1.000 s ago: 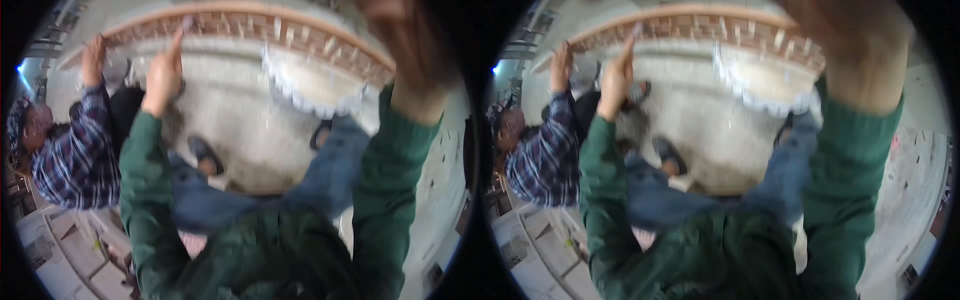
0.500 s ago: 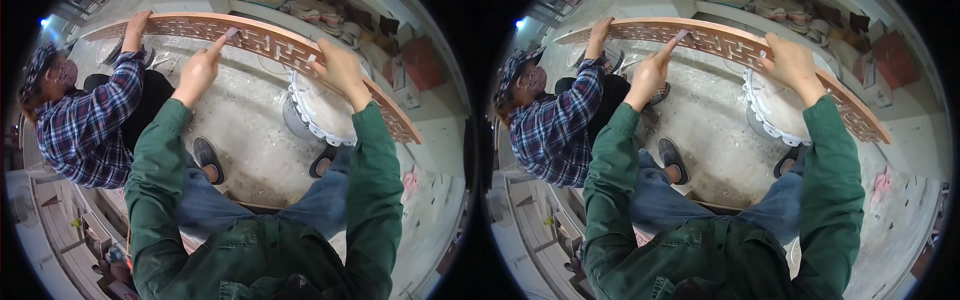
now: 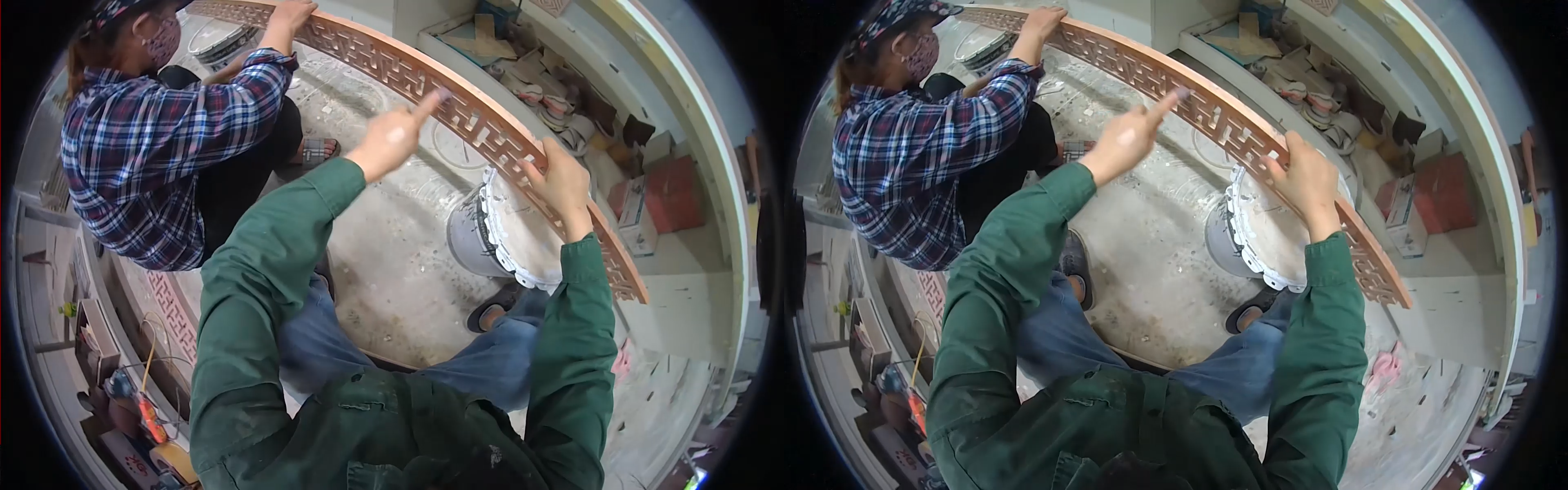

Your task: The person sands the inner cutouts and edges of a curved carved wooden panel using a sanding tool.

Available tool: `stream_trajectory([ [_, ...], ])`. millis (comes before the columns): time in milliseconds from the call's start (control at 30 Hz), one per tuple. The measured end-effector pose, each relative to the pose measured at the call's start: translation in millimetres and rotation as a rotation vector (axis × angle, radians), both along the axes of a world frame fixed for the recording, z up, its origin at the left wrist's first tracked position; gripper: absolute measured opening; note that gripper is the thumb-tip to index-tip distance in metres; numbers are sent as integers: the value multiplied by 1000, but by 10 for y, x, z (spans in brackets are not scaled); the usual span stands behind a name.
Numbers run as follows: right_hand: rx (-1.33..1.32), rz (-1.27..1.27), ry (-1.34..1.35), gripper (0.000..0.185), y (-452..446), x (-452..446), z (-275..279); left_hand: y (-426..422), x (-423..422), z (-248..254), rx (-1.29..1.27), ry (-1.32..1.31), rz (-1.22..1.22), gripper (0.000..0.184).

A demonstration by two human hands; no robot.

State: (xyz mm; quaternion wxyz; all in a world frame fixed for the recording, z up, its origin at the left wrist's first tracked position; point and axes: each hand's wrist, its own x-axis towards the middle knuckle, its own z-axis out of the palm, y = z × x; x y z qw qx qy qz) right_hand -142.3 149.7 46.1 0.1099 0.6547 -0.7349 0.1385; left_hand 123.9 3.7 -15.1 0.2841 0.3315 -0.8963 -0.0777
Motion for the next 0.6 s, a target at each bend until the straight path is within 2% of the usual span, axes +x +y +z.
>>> stream_trajectory([
  [167, 13, -22, 35, 37, 1, 1, -33, -74, 64, -54, -1, 38, -45, 57],
  [300, -10, -6, 16, 36, -35, -64, -63, -202, 113, -39, -25, -12, 43, 55],
  [533, 0, -21, -4, 37, -34, -100, -108, -255, -190, -139, -56, 139, 59, 57],
  [600, 7, -27, -15, 37, -68, -126, -54, -137, -87, -95, -8, 62, 53, 56],
])
